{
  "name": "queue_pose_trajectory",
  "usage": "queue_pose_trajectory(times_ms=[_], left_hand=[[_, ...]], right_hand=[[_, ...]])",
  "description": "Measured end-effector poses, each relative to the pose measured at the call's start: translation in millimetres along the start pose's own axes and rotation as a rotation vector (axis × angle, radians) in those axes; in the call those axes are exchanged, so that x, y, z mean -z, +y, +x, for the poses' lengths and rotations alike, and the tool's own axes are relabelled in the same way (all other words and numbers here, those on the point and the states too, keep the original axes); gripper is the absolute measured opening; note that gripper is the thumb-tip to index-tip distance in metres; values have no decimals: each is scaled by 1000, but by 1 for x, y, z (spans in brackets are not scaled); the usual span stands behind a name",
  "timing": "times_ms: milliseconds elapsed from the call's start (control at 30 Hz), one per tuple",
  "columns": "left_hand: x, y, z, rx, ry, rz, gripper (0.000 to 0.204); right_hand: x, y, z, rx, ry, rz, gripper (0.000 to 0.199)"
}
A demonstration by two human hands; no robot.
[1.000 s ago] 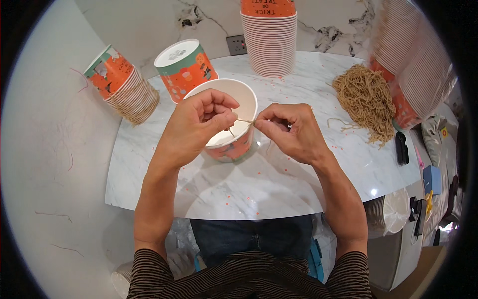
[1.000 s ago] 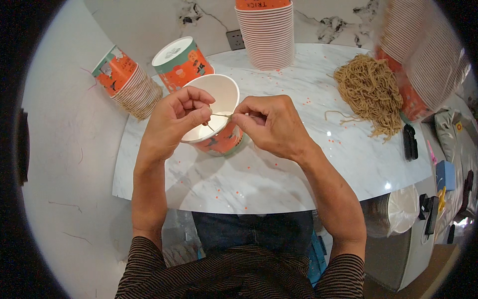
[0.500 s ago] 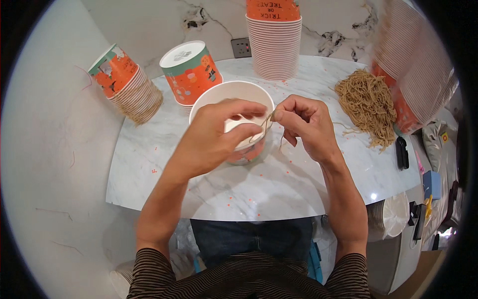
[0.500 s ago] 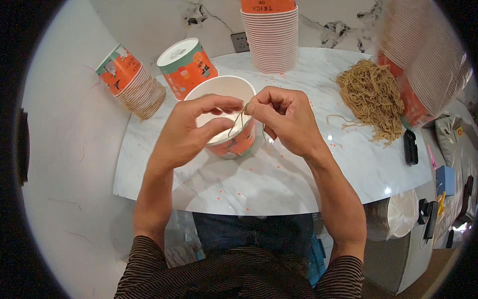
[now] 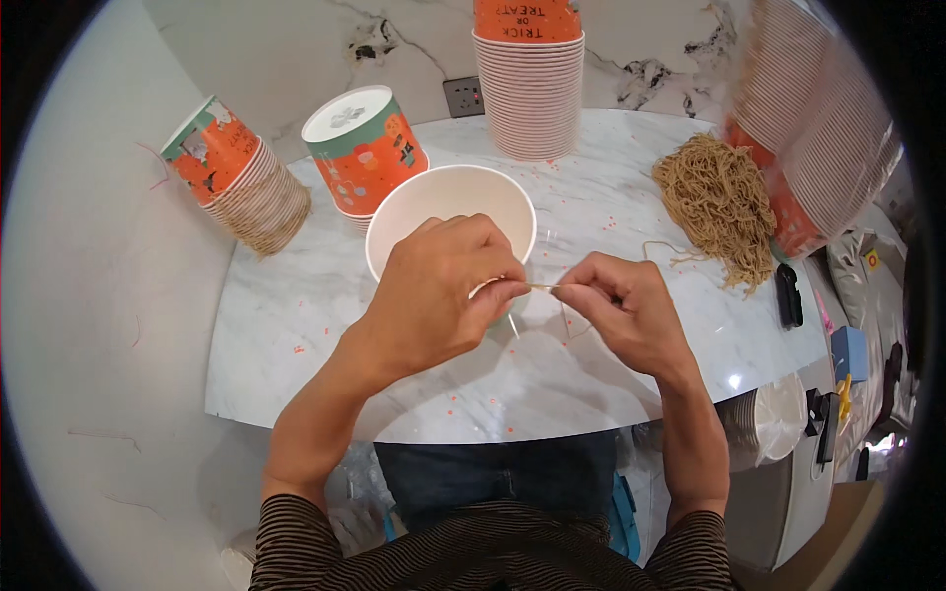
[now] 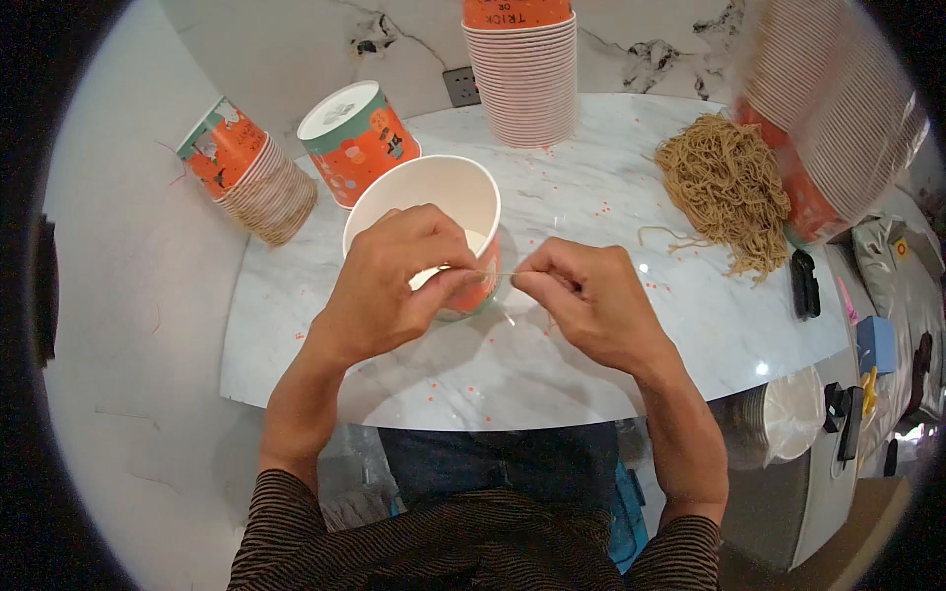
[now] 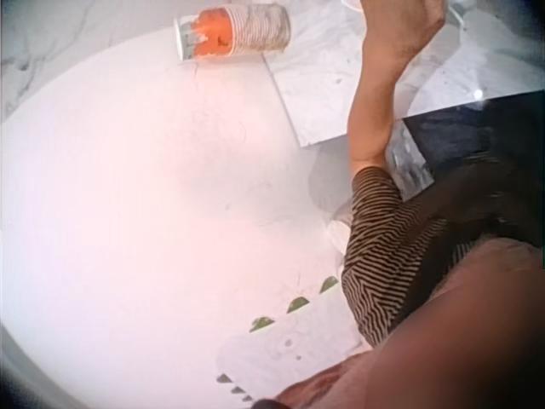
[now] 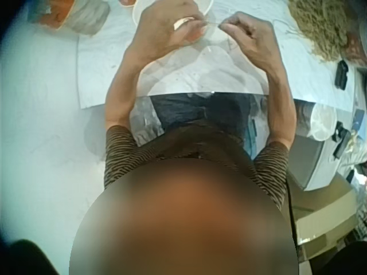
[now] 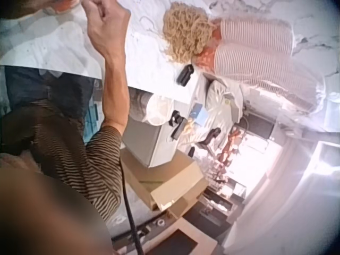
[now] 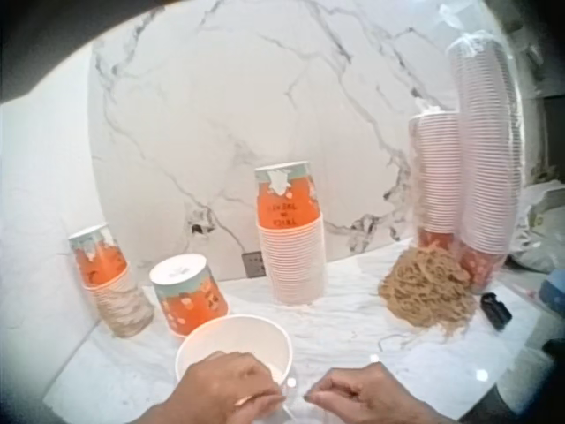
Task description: Tying twine handles onto pre-punched paper Halloween treat buckets.
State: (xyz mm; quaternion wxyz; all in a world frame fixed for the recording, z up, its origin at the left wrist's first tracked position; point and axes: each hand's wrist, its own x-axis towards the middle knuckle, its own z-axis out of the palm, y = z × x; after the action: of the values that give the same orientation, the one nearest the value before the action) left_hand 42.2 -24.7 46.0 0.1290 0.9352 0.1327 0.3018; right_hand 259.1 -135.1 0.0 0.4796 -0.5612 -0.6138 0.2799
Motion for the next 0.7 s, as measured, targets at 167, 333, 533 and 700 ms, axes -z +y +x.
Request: queue_pose_trajectory(times_ms=[167, 333, 533, 700], left_hand=[[0, -1, -20, -119, 86, 267, 16], [-8, -7, -32, 34, 36, 262, 28], [4, -2, -29, 219, 38, -97, 30], [14, 9, -34, 321, 142, -307, 34]], right_hand=[[18, 22, -28, -269, 102, 79, 13], [-6, 29, -38, -255, -18, -154, 17], [-29, 38, -21, -110, -72, -532, 13], [-68, 14, -23, 64, -247, -895, 23]])
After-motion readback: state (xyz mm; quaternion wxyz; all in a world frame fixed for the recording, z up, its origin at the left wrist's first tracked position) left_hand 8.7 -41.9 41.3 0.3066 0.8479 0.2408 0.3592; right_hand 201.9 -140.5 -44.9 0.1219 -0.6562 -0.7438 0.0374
